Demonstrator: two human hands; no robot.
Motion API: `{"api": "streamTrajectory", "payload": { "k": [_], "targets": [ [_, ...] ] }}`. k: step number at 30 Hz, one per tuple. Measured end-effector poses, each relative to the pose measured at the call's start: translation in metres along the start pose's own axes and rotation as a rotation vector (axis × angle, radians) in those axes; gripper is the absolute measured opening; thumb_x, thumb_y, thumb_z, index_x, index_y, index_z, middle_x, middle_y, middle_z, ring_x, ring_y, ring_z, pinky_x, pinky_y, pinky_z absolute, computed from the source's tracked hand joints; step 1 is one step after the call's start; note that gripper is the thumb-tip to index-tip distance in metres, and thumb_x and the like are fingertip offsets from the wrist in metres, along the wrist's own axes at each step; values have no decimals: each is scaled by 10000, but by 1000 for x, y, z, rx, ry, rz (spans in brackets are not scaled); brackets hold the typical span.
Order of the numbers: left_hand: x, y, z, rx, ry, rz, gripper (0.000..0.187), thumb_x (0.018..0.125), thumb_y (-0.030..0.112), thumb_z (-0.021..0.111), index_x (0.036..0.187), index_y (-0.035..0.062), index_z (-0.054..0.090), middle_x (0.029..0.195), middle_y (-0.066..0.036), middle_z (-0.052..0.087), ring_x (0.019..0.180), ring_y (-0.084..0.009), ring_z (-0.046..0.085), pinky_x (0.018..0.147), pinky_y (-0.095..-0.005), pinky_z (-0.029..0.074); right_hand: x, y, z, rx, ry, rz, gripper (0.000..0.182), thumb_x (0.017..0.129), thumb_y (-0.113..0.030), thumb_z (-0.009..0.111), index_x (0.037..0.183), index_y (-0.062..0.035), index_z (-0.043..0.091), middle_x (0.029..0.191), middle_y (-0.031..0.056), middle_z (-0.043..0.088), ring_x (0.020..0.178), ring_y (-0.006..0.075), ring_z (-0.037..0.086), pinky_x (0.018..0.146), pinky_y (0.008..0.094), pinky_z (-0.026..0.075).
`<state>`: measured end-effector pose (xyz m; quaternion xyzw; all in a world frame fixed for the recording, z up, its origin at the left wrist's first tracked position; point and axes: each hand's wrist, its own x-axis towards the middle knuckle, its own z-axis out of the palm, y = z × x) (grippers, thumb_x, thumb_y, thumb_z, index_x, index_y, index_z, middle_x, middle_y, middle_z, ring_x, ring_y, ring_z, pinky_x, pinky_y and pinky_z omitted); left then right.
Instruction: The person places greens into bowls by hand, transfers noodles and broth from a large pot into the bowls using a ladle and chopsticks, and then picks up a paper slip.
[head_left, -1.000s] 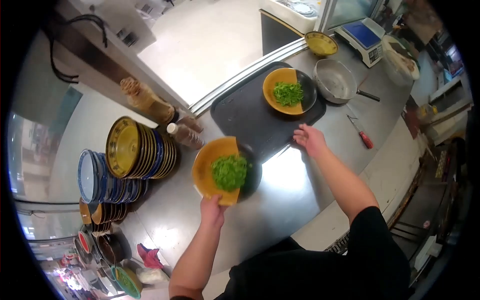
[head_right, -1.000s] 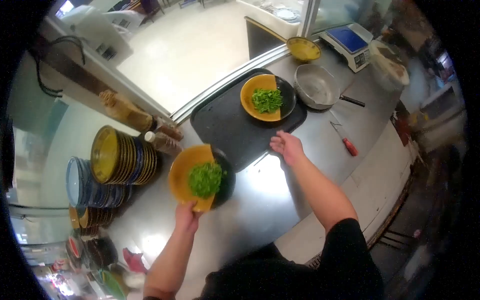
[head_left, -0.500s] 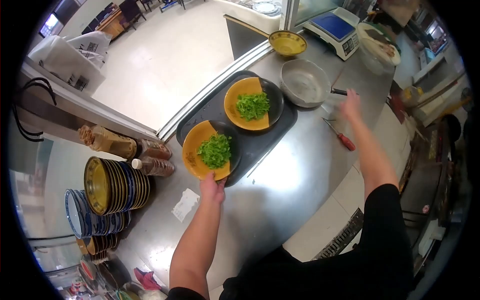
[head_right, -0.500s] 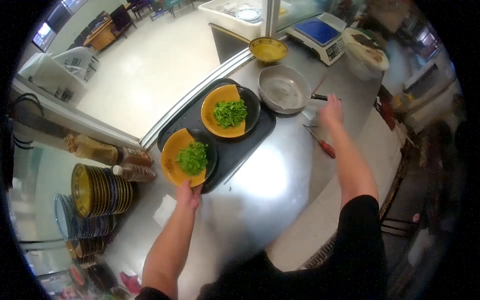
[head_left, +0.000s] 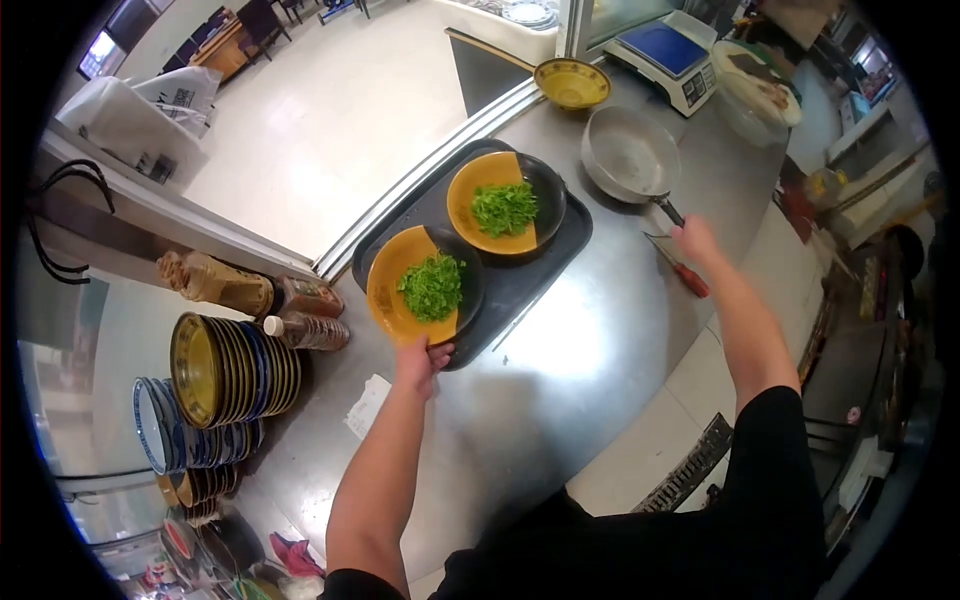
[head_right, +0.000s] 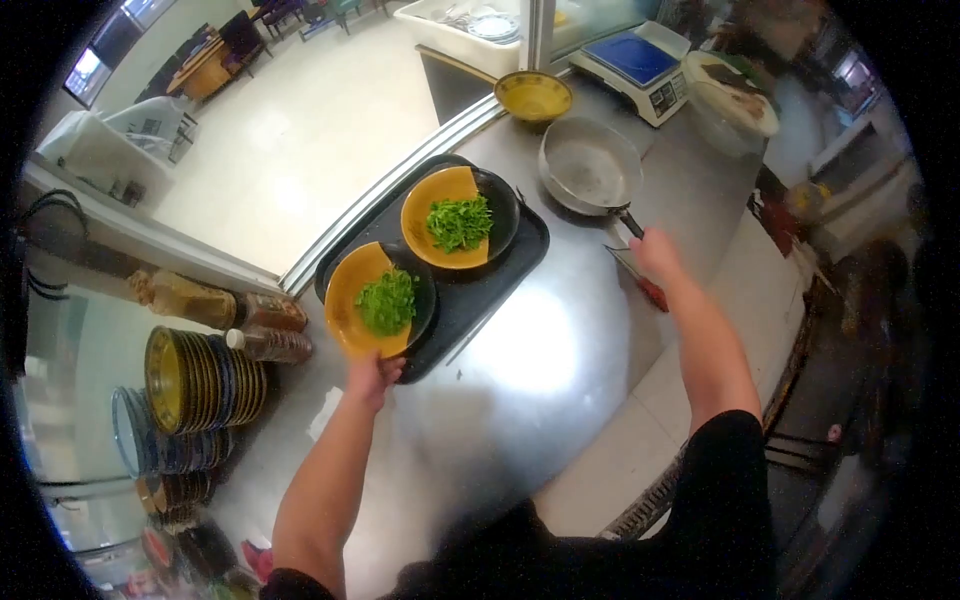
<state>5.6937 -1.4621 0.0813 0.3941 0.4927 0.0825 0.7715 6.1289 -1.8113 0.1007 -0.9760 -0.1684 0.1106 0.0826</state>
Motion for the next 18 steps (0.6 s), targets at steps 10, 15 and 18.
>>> {"api": "streamTrajectory", "payload": {
  "k": [10, 15, 18],
  "targets": [
    [-99, -38, -36, 101, -85, -111, 239, 935, 205, 473, 1109, 41, 478, 942, -124, 603, 710, -203, 602, 558, -287, 474, -279, 75, -43, 276, 372, 319, 290, 843, -258, 594, 893, 24, 548, 845, 252, 607, 822, 433, 586, 709, 454, 456],
    [-163, -122, -25, 131, -266, -146, 159, 901, 159, 496, 981, 24, 524, 835, -110, 597, 676, -189, 570, 556, -303, 462, -480, 139, -1, 395, 579, 510, 252, 871, -230, 586, 819, 1, 499, 659, 154, 519, 613, 300, 548, 584, 427, 418],
    [-189, -167, 4, 178, -323, -194, 161, 890, 145, 502, 997, 26, 521, 828, -118, 595, 688, -190, 572, 573, -302, 465, -602, 179, 25, 1009, 319, 780, 222, 883, -225, 587, 760, -86, 464, 556, 47, 449, 413, 179, 439, 394, 360, 357]
  ]
}}
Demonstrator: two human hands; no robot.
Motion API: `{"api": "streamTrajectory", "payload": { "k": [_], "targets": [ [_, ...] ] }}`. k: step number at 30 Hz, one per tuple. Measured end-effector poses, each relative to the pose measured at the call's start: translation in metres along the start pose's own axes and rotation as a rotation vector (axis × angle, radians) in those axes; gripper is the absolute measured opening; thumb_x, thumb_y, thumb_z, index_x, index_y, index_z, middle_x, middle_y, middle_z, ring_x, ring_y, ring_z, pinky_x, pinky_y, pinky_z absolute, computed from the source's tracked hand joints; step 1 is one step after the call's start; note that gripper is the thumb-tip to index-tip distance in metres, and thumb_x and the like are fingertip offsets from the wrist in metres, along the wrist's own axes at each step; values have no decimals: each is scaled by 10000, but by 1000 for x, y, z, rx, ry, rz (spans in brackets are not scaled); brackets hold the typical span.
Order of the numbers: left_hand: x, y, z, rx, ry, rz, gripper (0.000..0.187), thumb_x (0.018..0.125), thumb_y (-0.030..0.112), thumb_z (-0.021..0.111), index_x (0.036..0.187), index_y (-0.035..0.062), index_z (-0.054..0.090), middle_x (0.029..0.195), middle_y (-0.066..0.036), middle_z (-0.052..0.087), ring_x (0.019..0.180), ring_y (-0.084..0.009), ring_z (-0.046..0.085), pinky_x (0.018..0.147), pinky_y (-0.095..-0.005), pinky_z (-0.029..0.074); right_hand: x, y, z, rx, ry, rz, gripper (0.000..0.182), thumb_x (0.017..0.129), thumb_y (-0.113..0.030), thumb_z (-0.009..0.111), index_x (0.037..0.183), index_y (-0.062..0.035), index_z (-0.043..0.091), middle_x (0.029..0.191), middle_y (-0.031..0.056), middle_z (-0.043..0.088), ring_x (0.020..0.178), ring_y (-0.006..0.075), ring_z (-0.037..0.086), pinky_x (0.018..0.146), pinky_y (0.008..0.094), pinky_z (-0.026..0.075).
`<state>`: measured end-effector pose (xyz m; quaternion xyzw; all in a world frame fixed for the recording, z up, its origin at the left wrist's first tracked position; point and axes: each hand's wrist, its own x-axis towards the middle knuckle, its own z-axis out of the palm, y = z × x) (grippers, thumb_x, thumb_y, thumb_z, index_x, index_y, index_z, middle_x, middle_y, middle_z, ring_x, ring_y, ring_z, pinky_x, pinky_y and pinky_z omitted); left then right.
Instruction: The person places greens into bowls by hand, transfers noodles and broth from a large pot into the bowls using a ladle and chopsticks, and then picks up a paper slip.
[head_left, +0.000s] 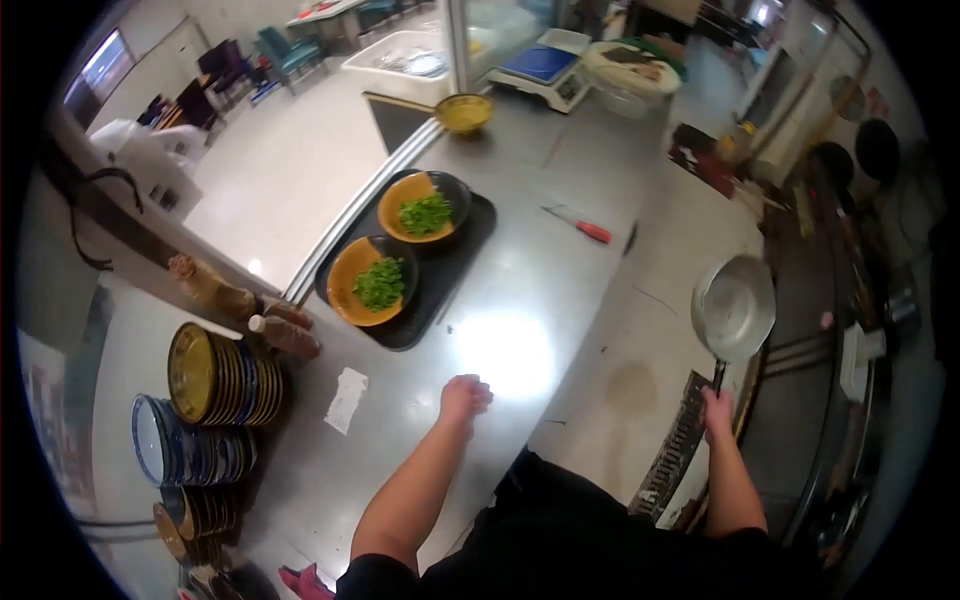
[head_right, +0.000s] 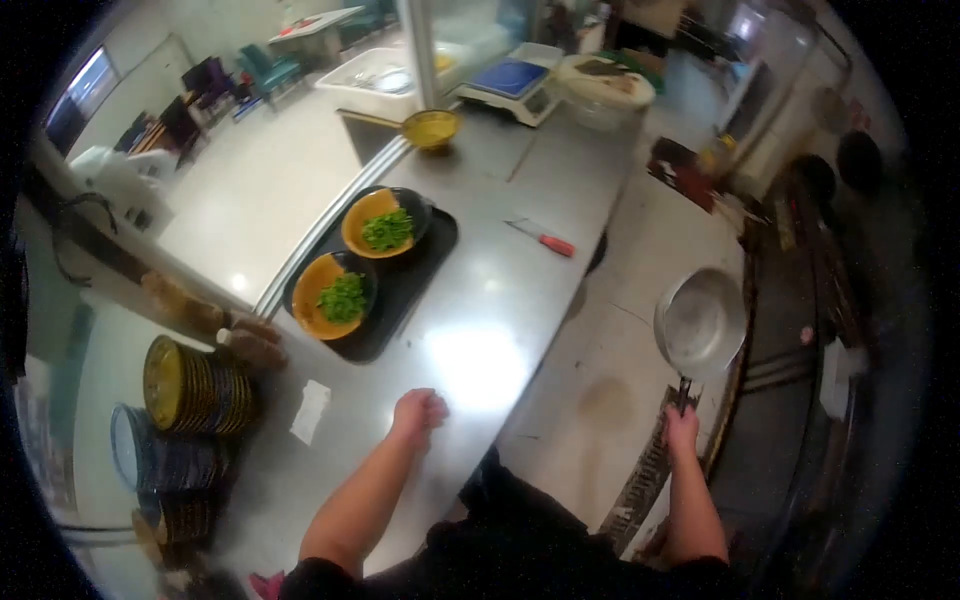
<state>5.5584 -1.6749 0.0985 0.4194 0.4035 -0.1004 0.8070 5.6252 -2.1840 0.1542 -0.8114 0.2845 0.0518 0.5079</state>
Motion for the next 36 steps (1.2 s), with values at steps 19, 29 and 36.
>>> {"api": "streamTrajectory", "payload": {
  "k": [19, 29, 36],
  "targets": [
    [189, -194, 387, 1120, -673, 138, 59, 847, 141, 556, 887, 104, 532, 689, -85, 586, 579, -220, 582, 444, -321, 441, 81, 248, -324, 436, 136, 786, 407, 875, -349, 632, 686, -2, 536, 591, 110, 541, 424, 192, 465, 352, 374, 357],
    [215, -202, 674, 2368, -970, 743, 188, 802, 225, 579, 852, 59, 654, 822, -114, 669, 777, -295, 647, 685, -393, 518, 242, 188, -467, 469, 413, 678, 302, 766, -285, 646, 874, -3, 640, 641, 88, 579, 475, 183, 509, 418, 340, 398],
    [380, -233, 815, 2511, -897, 630, 260, 847, 246, 524, 983, 61, 644, 1008, -176, 665, 931, -270, 652, 837, -387, 516, 361, 173, -571, 355, 950, 524, 199, 850, -199, 622, 751, -65, 515, 548, 1, 444, 419, 102, 396, 369, 299, 284]
  ]
}}
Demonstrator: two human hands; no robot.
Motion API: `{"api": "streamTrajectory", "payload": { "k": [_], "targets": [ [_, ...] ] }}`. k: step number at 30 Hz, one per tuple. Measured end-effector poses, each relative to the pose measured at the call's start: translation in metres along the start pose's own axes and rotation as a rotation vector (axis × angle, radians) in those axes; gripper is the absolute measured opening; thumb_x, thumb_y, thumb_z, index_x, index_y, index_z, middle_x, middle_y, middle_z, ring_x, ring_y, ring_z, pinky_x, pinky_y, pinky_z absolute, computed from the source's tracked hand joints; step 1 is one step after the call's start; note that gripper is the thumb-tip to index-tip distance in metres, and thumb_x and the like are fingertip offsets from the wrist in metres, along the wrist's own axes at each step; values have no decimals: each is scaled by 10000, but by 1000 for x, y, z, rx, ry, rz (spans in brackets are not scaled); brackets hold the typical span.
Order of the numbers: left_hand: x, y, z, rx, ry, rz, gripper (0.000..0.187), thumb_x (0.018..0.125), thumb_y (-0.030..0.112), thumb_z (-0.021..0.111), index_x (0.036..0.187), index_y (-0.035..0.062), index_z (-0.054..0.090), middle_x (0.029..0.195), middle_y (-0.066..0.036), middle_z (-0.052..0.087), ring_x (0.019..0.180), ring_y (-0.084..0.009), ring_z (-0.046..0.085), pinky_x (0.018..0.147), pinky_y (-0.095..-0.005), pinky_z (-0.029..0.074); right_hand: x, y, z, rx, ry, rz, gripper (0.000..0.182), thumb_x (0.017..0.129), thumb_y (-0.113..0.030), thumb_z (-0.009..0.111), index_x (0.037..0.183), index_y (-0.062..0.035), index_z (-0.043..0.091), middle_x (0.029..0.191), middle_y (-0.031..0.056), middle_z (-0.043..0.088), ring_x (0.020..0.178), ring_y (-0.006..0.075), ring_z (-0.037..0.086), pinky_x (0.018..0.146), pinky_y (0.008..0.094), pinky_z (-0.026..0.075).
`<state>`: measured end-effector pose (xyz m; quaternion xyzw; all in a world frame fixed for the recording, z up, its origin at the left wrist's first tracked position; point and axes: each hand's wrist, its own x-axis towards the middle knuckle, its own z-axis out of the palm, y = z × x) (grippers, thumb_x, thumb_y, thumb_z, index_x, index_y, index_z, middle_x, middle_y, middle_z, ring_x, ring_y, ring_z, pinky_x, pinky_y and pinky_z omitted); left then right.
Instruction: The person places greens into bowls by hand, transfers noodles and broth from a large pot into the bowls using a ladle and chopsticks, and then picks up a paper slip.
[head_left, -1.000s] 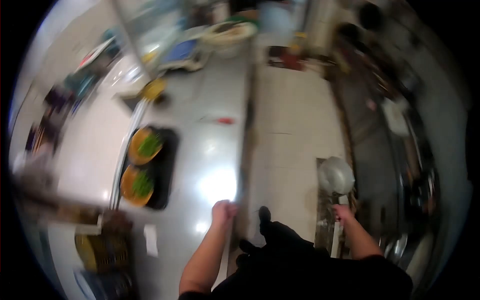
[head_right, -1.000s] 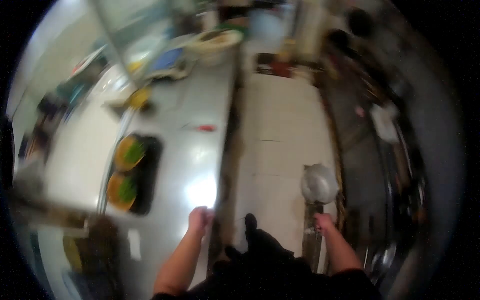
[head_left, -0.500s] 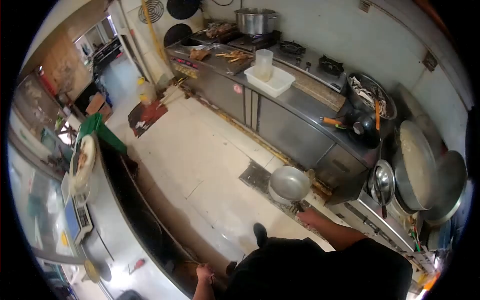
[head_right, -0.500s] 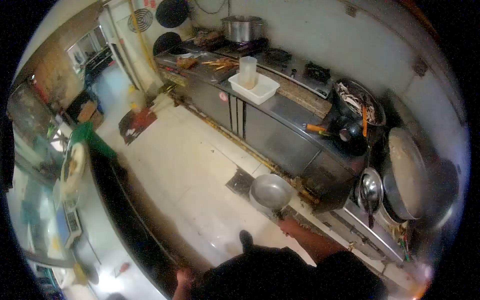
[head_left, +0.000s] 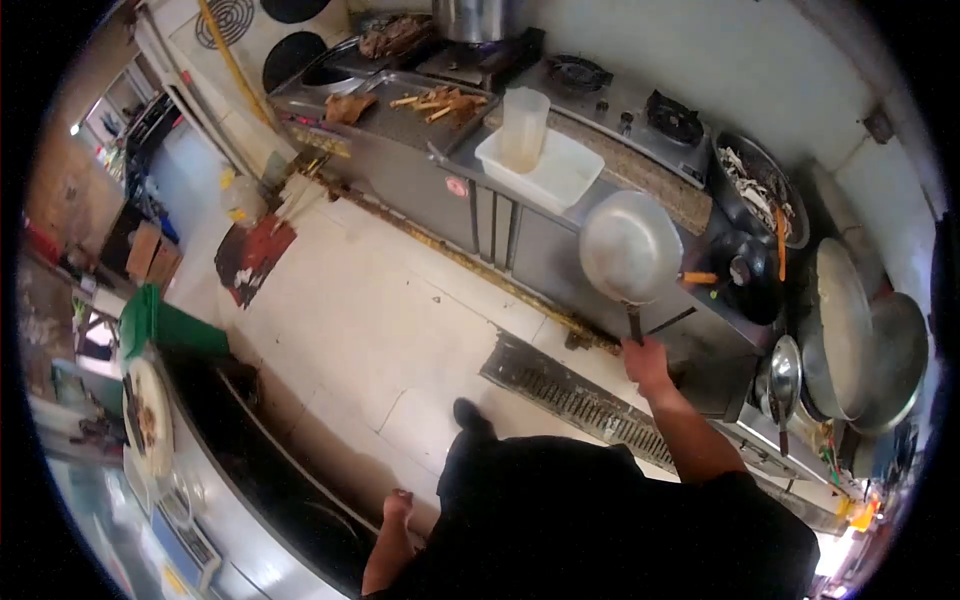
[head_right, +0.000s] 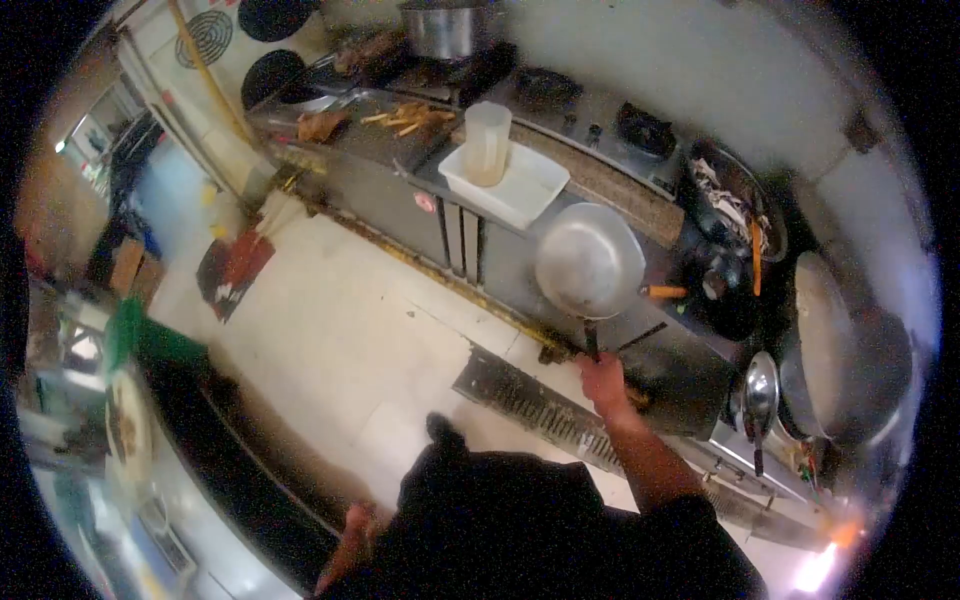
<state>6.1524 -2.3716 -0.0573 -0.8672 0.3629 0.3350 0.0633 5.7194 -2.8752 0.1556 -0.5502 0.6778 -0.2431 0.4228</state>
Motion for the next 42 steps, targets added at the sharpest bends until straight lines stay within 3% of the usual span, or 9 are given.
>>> {"api": "streamTrajectory", "payload": {
  "k": [6, 8, 12, 17, 20, 22, 24, 27, 42],
  "targets": [
    [177, -23, -141, 585, 96, 358, 229, 823, 234, 564, 1004, 121, 646, 1017, -169, 642, 980, -353, 612, 835, -412, 516, 80, -179, -22, 435, 128, 55, 190, 855, -190, 583, 723, -74, 511, 521, 4, 452, 380, 114, 421, 346, 287, 296],
    [235, -7, -210, -495, 126, 50, 213, 797, 196, 600, 982, 100, 641, 982, -158, 650, 966, -293, 627, 779, -417, 523, 124, -220, -32, 349, 177, 65, 239, 867, -193, 550, 667, -74, 493, 493, 0, 433, 351, 117, 401, 328, 295, 289],
    [277, 96, -349, 110, 434, 566, 209, 801, 181, 594, 944, 32, 627, 910, -161, 671, 843, -248, 655, 689, -395, 527, 243, -299, -38, 397, 148, 9, 279, 860, -216, 549, 621, -94, 474, 489, 0, 438, 351, 117, 403, 328, 301, 292],
    [310, 158, -356, -1006, 387, 52, 227, 830, 195, 563, 927, -3, 616, 745, -142, 653, 626, -219, 638, 615, -340, 520, 415, -382, -24, 486, 33, 9, 264, 850, -240, 547, 621, -136, 468, 513, -9, 453, 369, 113, 379, 349, 279, 268],
    [307, 158, -304, 154, 389, 326, 208, 829, 253, 584, 786, 64, 659, 923, -121, 668, 866, -273, 631, 748, -419, 518, 543, -431, -7, 499, -22, 71, 260, 851, -237, 545, 623, -141, 465, 516, -13, 445, 383, 114, 377, 360, 287, 265],
    [279, 178, -310, 136, 254, 444, 190, 833, 243, 577, 807, 80, 671, 918, -114, 671, 848, -267, 634, 775, -419, 516, 621, -444, 11, 578, -49, 91, 259, 845, -232, 553, 625, -131, 461, 519, 2, 440, 401, 131, 399, 366, 302, 272],
    [247, 237, -359, -456, -22, -466, 174, 847, 243, 558, 852, 120, 681, 930, -114, 671, 884, -267, 630, 811, -418, 512, 673, -462, 26, 517, -38, 45, 239, 840, -212, 556, 641, -121, 459, 519, 18, 432, 418, 154, 416, 367, 306, 278],
    [250, 234, -362, -270, 1, -249, 175, 851, 242, 553, 866, 124, 681, 952, -113, 670, 906, -264, 628, 816, -421, 511, 745, -472, 61, 688, -47, 254, 238, 840, -202, 566, 643, -119, 462, 519, 34, 436, 438, 176, 436, 382, 313, 306],
    [403, 332, -480, -156, 189, 316, 383, 849, 361, 596, 1057, 40, 624, 967, -179, 666, 934, -338, 633, 847, -395, 504, 678, -472, 22, 434, -324, 84, 265, 868, -353, 617, 791, -121, 515, 601, 41, 523, 457, 154, 494, 396, 284, 371]
  ]
}}
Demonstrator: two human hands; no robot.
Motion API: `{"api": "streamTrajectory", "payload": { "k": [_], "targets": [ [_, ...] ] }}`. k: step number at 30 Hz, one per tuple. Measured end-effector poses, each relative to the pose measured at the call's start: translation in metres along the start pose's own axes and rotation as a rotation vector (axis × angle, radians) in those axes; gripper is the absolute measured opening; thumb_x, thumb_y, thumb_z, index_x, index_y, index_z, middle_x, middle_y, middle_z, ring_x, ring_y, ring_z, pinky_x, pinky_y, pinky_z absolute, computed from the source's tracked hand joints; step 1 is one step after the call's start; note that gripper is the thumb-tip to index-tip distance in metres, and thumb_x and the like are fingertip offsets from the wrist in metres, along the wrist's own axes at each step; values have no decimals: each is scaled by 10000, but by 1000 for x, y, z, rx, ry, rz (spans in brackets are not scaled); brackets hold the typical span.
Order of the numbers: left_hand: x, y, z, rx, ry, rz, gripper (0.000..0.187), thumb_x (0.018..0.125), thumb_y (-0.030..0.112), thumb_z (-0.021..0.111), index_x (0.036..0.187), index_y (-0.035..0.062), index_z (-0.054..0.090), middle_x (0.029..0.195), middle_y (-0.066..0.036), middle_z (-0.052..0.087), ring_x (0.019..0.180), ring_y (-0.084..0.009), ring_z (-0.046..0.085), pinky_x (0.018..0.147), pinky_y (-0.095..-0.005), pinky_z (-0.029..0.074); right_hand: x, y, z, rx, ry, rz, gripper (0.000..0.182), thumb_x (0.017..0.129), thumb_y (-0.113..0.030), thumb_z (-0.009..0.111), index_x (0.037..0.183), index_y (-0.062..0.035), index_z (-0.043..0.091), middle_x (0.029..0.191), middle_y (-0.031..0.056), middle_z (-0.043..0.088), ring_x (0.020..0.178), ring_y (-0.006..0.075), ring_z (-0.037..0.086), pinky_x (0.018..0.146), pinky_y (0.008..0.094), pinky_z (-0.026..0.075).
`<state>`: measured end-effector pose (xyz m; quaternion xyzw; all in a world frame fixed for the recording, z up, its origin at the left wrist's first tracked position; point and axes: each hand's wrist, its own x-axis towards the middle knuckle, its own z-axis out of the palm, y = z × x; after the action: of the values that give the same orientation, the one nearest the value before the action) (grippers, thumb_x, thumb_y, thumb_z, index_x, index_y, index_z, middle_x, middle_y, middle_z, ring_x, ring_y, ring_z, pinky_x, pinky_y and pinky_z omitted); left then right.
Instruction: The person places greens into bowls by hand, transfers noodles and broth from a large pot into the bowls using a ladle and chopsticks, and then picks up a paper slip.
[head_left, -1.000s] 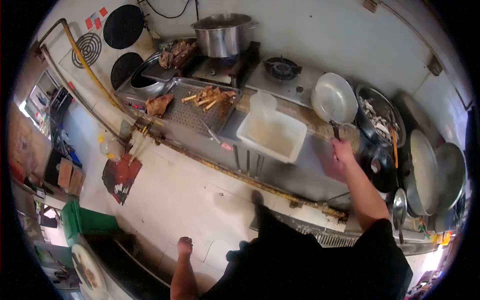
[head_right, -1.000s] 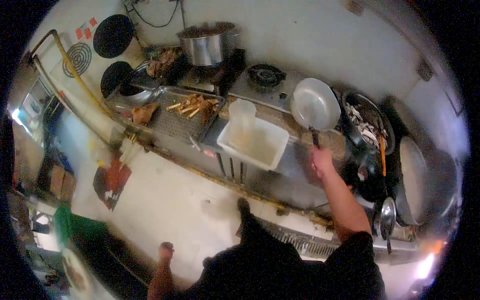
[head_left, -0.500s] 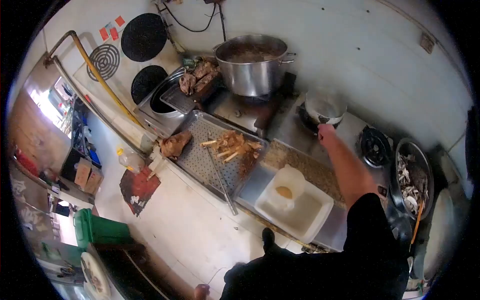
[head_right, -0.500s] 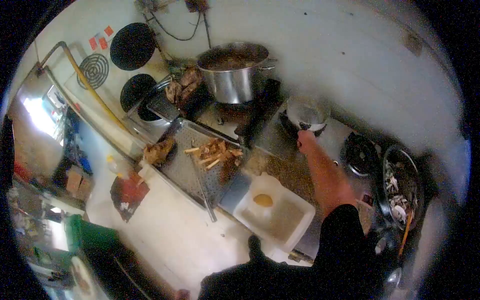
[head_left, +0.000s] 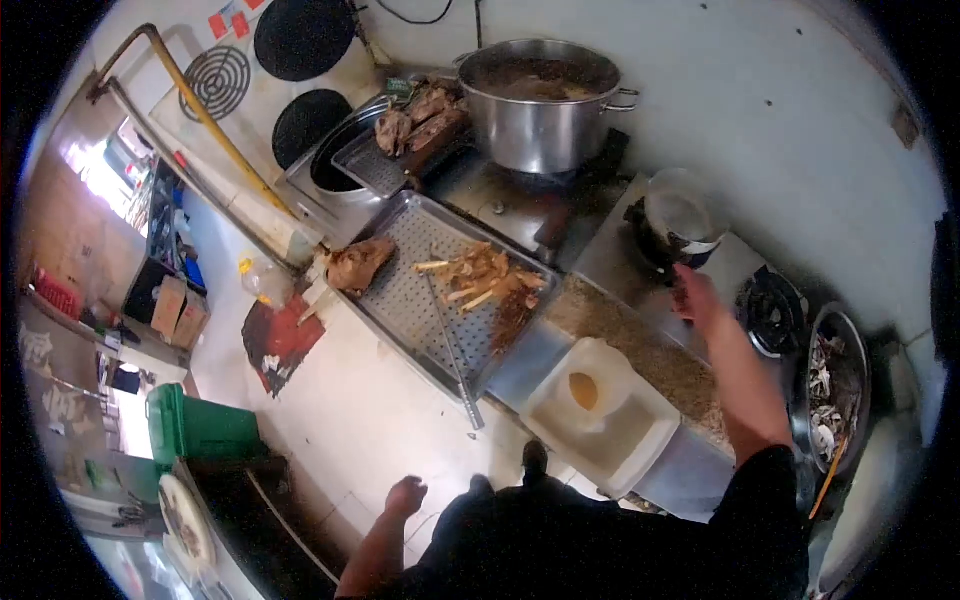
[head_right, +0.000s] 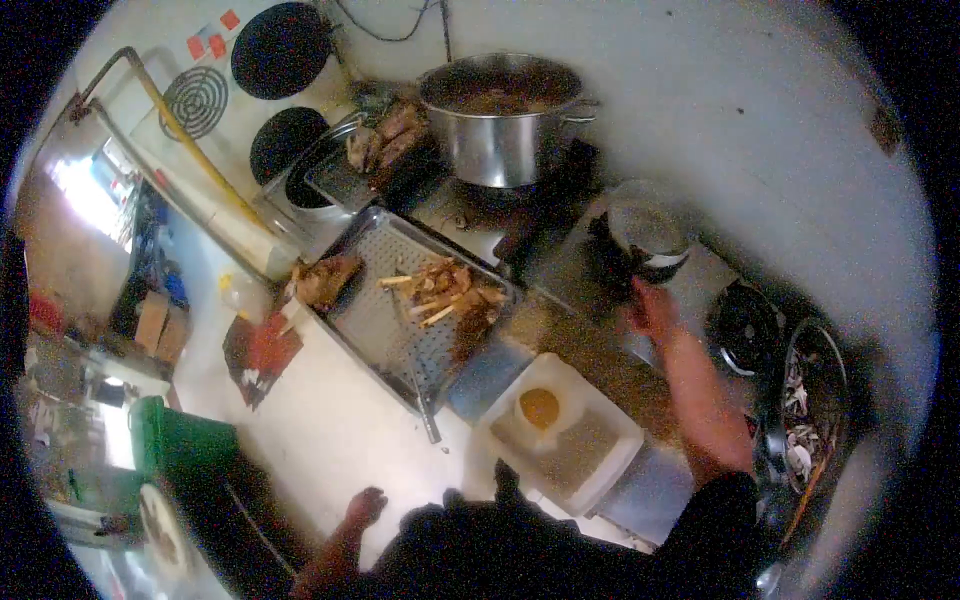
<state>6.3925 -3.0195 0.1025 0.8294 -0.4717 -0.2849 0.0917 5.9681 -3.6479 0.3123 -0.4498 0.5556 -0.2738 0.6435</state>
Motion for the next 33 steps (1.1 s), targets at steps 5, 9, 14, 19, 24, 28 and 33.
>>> {"api": "streamTrajectory", "payload": {
  "k": [5, 9, 14, 19, 24, 28, 33],
  "targets": [
    [41, 51, -70, -213, -38, -161, 322, 815, 302, 640, 1021, 54, 630, 888, -156, 681, 852, -317, 656, 758, -380, 528, -85, -45, 22, -88, 226, -103, 216, 887, -311, 599, 826, -118, 527, 596, 27, 516, 453, 117, 491, 390, 251, 353],
    [72, -52, -33, -37, -166, -42, 332, 828, 325, 612, 1031, 63, 633, 935, -164, 675, 896, -312, 648, 800, -386, 518, -105, -73, 82, -470, 103, -346, 188, 884, -235, 607, 912, -49, 592, 678, 57, 578, 506, 160, 536, 476, 307, 429],
    [96, -87, -115, 109, -285, 85, 342, 870, 348, 542, 1000, 47, 639, 1040, -195, 644, 962, -336, 623, 851, -403, 503, -69, -85, 238, -1102, -121, -737, 231, 877, -270, 598, 867, -41, 619, 707, 123, 622, 653, 245, 619, 579, 362, 485],
    [123, -274, -153, -236, -182, -226, 236, 872, 270, 539, 952, 85, 661, 1001, -152, 656, 975, -312, 617, 836, -405, 509, 22, -62, 375, -1372, -105, -452, 360, 844, -374, 586, 889, -25, 660, 838, 216, 644, 812, 396, 620, 707, 469, 493],
    [129, -446, -207, 510, -81, 176, 243, 791, 282, 636, 895, 65, 675, 880, -135, 677, 925, -302, 626, 828, -401, 511, 94, -69, 443, -1592, -28, -238, 380, 860, -342, 529, 911, 10, 663, 886, 225, 650, 862, 392, 624, 770, 484, 498],
    [151, -460, -278, 348, -79, -315, 203, 776, 249, 648, 857, 66, 684, 867, -122, 680, 852, -288, 645, 751, -402, 532, 173, -52, 448, -1495, 148, -181, 396, 885, -352, 482, 964, -8, 661, 1019, 215, 636, 954, 378, 609, 812, 465, 498],
    [208, -436, -309, 325, -159, -338, 216, 785, 245, 646, 890, 57, 657, 827, -119, 681, 792, -273, 660, 674, -374, 531, 235, -86, 465, -1403, 166, 48, 393, 916, -387, 428, 1055, -105, 664, 1088, 177, 632, 1003, 355, 604, 828, 450, 500]
  ]
}}
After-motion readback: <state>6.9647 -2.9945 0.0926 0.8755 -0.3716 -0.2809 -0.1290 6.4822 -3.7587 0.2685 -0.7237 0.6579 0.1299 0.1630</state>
